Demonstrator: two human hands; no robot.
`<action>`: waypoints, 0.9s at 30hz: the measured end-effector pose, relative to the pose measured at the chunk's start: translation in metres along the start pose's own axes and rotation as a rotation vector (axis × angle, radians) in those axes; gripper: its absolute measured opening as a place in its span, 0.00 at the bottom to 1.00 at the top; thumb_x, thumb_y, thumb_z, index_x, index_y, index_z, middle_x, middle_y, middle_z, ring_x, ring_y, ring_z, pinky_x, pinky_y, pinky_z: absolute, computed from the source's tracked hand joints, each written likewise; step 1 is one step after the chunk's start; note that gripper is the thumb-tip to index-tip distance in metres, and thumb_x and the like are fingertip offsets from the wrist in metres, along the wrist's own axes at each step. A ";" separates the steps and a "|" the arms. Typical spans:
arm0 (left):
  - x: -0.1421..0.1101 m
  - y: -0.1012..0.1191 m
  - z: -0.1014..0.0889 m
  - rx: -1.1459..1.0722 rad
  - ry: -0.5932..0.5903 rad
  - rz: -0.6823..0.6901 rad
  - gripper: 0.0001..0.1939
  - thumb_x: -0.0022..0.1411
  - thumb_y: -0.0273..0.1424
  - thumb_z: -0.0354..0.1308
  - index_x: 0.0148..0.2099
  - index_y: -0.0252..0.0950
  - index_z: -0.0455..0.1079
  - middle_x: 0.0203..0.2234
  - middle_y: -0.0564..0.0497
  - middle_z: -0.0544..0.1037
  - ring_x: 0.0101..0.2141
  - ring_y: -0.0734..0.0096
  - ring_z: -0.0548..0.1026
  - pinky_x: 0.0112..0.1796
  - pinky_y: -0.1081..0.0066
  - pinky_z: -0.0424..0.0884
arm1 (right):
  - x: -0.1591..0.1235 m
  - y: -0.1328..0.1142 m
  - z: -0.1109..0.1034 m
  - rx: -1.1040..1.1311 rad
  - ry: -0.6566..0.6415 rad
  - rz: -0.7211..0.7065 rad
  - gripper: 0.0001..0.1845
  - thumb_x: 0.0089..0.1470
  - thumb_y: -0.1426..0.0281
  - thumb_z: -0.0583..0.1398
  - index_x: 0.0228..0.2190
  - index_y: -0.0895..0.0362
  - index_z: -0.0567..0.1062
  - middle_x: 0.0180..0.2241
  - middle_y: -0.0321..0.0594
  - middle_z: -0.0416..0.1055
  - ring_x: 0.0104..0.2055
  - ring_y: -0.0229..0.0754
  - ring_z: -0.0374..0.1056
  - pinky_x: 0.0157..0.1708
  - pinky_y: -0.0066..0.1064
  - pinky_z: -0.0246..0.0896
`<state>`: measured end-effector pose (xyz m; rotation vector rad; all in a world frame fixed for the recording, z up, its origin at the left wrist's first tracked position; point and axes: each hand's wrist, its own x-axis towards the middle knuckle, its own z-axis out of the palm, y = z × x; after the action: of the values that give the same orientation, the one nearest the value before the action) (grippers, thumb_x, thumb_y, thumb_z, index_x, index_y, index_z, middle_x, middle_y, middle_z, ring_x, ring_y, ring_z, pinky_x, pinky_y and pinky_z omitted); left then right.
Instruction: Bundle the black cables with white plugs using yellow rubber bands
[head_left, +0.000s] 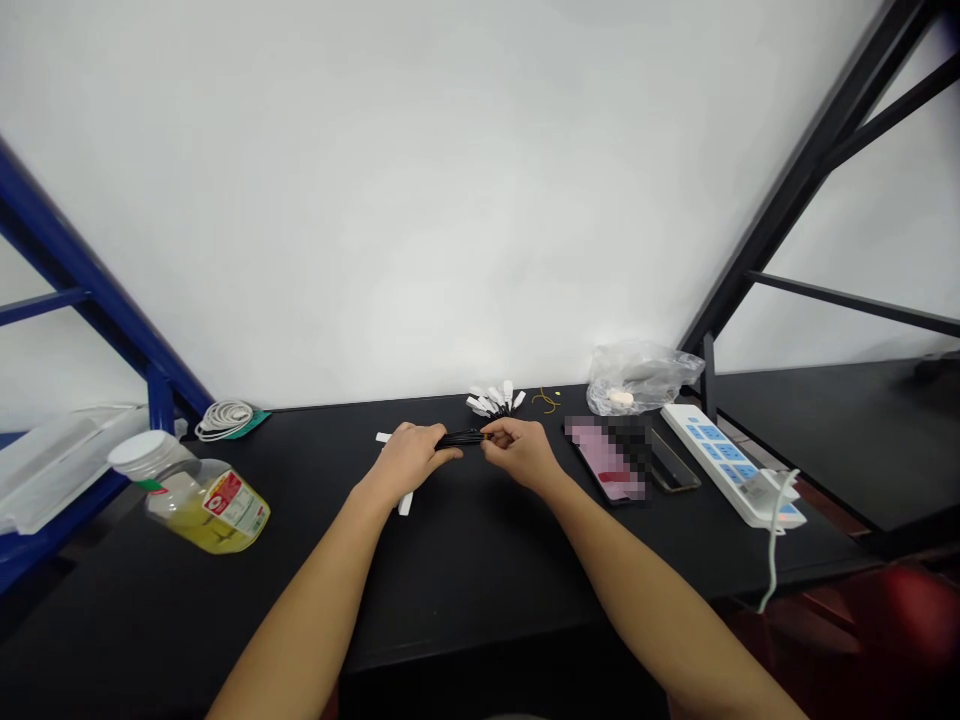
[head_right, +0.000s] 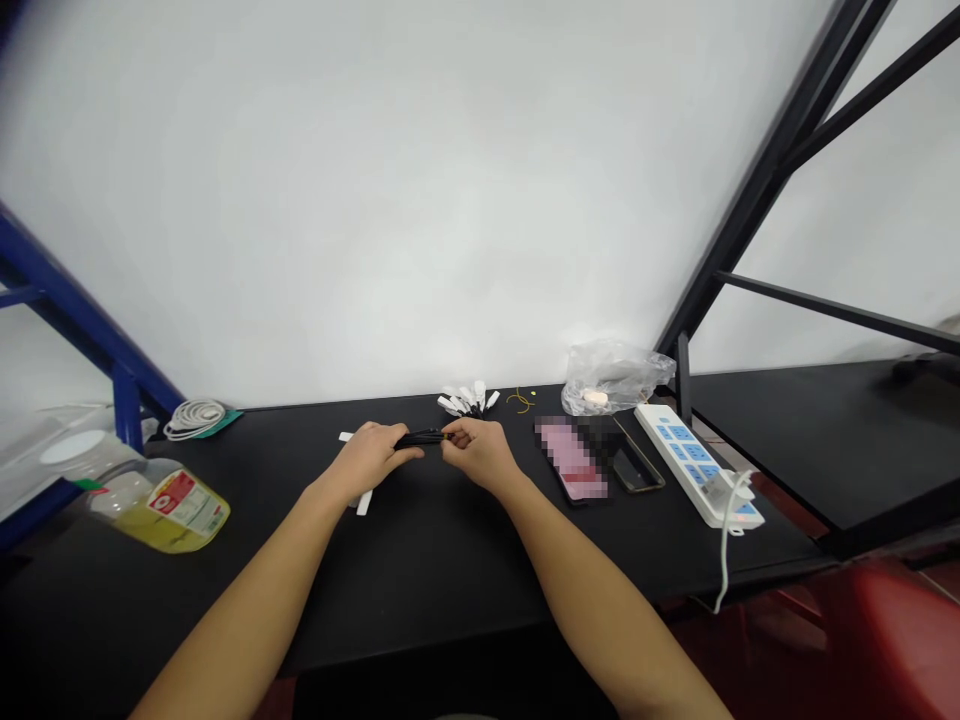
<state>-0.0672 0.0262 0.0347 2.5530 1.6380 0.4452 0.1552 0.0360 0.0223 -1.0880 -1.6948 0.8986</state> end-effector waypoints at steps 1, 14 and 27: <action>-0.001 0.000 -0.001 -0.011 0.002 -0.006 0.19 0.66 0.49 0.55 0.33 0.38 0.67 0.26 0.49 0.78 0.31 0.61 0.76 0.37 0.67 0.62 | 0.001 0.000 0.000 0.040 -0.022 0.032 0.09 0.43 0.67 0.67 0.30 0.56 0.79 0.21 0.34 0.73 0.24 0.38 0.71 0.27 0.30 0.65; -0.004 0.002 0.001 -0.279 -0.034 -0.121 0.18 0.64 0.49 0.55 0.35 0.39 0.70 0.24 0.53 0.75 0.27 0.67 0.73 0.28 0.70 0.57 | -0.003 -0.001 0.004 0.670 -0.268 0.215 0.24 0.45 0.55 0.71 0.27 0.55 0.64 0.20 0.28 0.69 0.19 0.34 0.67 0.29 0.32 0.70; -0.002 -0.024 0.000 0.055 0.131 0.070 0.15 0.67 0.44 0.57 0.35 0.38 0.69 0.30 0.50 0.77 0.35 0.62 0.73 0.48 0.63 0.60 | 0.019 0.015 -0.013 0.555 0.231 0.218 0.19 0.44 0.61 0.67 0.33 0.53 0.65 0.17 0.24 0.66 0.14 0.33 0.61 0.19 0.27 0.65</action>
<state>-0.0891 0.0350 0.0289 2.6814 1.6267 0.5934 0.1673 0.0600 0.0188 -0.9542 -1.0563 1.2365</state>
